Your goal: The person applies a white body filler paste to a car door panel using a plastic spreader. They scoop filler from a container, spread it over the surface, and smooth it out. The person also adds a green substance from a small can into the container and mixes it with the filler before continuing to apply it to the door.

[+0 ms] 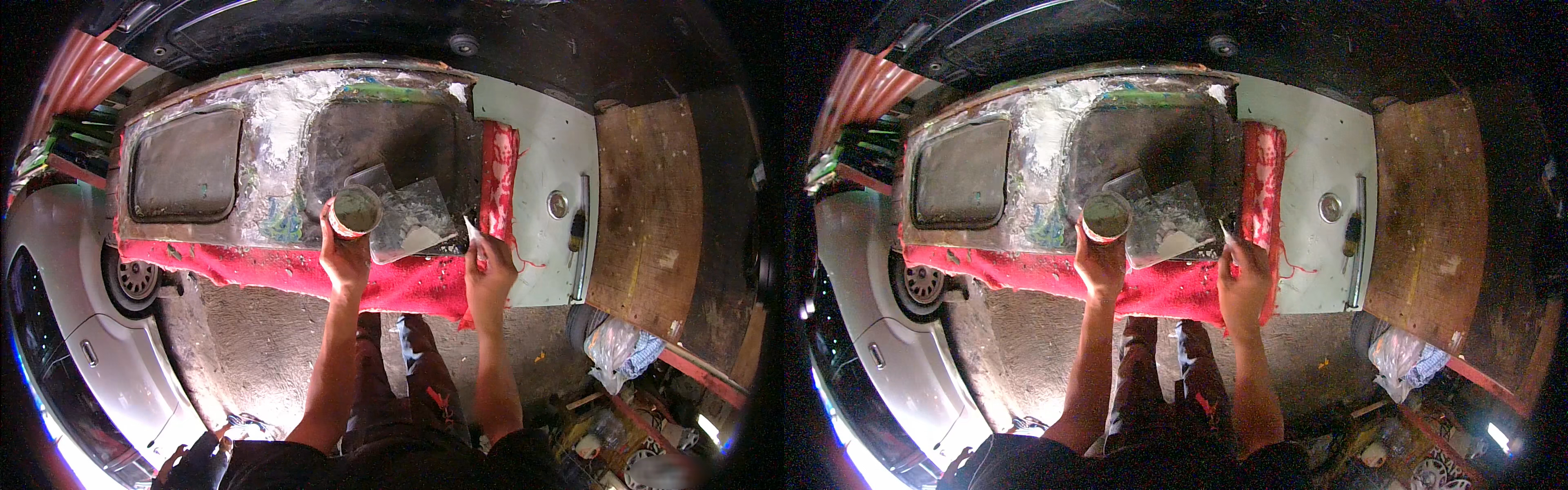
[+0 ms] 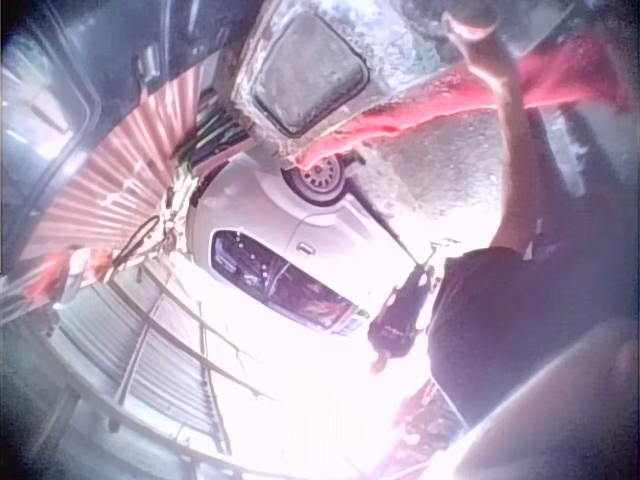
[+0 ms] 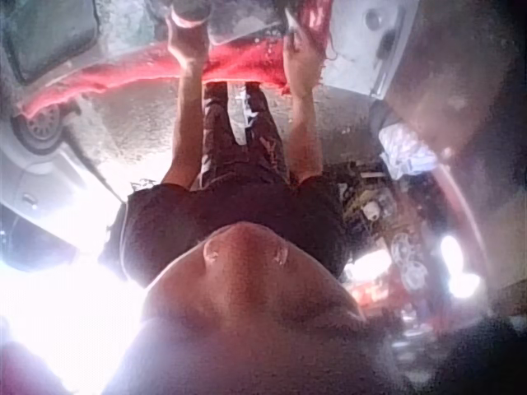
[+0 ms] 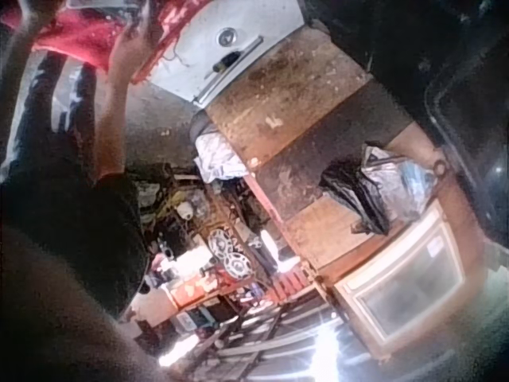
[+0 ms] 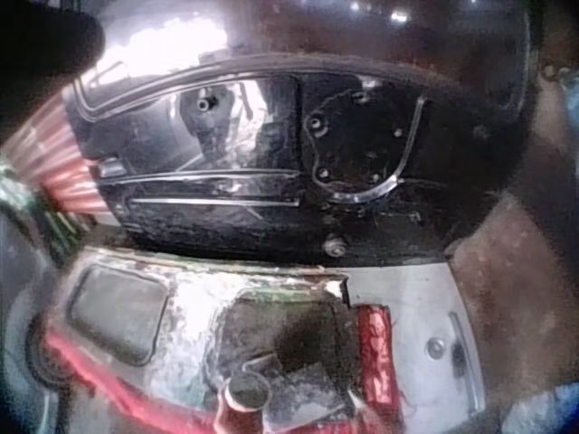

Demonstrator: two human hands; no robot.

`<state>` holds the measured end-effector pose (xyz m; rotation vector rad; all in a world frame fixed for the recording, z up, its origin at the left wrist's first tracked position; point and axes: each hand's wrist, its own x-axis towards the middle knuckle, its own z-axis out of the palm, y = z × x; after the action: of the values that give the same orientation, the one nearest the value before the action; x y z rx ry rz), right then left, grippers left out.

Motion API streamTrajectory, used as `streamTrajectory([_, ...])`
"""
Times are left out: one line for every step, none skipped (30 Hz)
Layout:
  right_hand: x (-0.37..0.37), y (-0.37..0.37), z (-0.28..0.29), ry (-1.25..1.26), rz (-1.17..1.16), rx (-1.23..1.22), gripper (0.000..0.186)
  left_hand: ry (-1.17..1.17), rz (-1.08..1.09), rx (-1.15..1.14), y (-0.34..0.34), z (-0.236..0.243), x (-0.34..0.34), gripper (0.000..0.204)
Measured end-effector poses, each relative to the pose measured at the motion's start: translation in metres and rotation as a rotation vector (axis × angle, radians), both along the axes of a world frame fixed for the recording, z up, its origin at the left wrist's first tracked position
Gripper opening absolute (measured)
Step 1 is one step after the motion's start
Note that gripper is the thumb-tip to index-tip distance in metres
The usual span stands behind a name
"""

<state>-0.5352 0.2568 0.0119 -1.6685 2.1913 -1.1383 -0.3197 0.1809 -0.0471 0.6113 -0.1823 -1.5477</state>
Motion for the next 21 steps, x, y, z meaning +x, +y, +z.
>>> streamTrajectory([0.003,-0.004,0.002,0.066,0.059,0.066,0.017,0.005,-0.005,-0.004,0.000,-0.001,0.000,0.048])
streamTrajectory([0.008,-0.007,0.003,0.131,0.119,0.132,0.018,0.009,-0.010,-0.009,0.000,-0.002,0.000,0.048])
streamTrajectory([0.013,-0.009,0.003,0.197,0.178,0.198,0.018,0.009,-0.003,-0.012,0.000,-0.003,0.001,0.048])
streamTrajectory([0.021,-0.010,0.001,0.159,0.187,0.227,0.018,0.011,0.002,-0.014,0.000,-0.002,0.000,0.048])
streamTrajectory([0.027,-0.010,0.001,0.144,0.206,0.210,0.018,0.012,0.006,-0.016,-0.001,-0.002,-0.001,0.048])
streamTrajectory([0.032,-0.009,0.003,0.130,0.225,0.193,0.018,0.017,0.006,-0.011,-0.002,-0.001,-0.003,0.048])
streamTrajectory([0.037,-0.010,0.005,0.113,0.248,0.174,0.018,0.019,0.011,-0.006,-0.002,-0.002,-0.004,0.048])
streamTrajectory([0.038,-0.013,0.004,0.091,0.262,0.159,0.015,0.021,0.015,-0.002,-0.002,-0.003,-0.004,0.048])
streamTrajectory([0.038,-0.012,0.002,0.001,0.230,0.160,0.014,0.026,0.010,-0.008,-0.002,-0.003,-0.003,0.048])
streamTrajectory([0.037,-0.014,0.002,-0.089,0.200,0.158,0.013,0.030,0.009,-0.015,-0.003,-0.004,-0.002,0.047])
streamTrajectory([0.036,-0.016,0.002,-0.180,0.170,0.156,0.013,0.034,0.007,-0.024,-0.004,-0.004,0.000,0.047])
streamTrajectory([0.030,-0.016,0.006,-0.212,0.136,0.149,0.012,0.038,0.011,0.001,-0.004,-0.004,0.000,0.047])
streamTrajectory([0.029,-0.017,0.016,-0.265,0.055,0.205,0.013,0.041,0.014,0.029,-0.003,-0.003,0.000,0.046])
streamTrajectory([0.024,-0.017,0.016,-0.260,0.059,0.191,0.014,0.044,0.018,0.056,-0.002,-0.001,0.001,0.046])
streamTrajectory([0.021,-0.018,0.016,-0.254,0.064,0.178,0.016,0.050,0.018,0.048,-0.003,0.000,0.003,0.046])
streamTrajectory([0.022,-0.020,0.016,-0.157,0.072,0.121,0.015,0.060,0.010,0.041,-0.003,0.001,0.004,0.046])
streamTrajectory([0.025,-0.022,0.015,-0.060,0.081,0.064,0.014,0.070,0.003,0.033,-0.003,0.002,0.005,0.046])
streamTrajectory([0.026,-0.023,0.013,0.038,0.090,0.006,0.013,0.091,-0.026,0.038,-0.001,0.005,0.006,0.046])
streamTrajectory([0.027,-0.019,0.008,0.028,0.147,0.103,0.015,0.110,-0.056,0.043,-0.001,0.010,0.007,0.047])
streamTrajectory([0.031,-0.018,0.006,-0.008,0.152,0.056,0.017,0.127,-0.084,0.040,-0.003,0.016,0.009,0.047])
streamTrajectory([0.034,-0.015,0.005,-0.044,0.157,0.008,0.018,0.158,-0.115,0.043,-0.002,0.021,0.011,0.047])
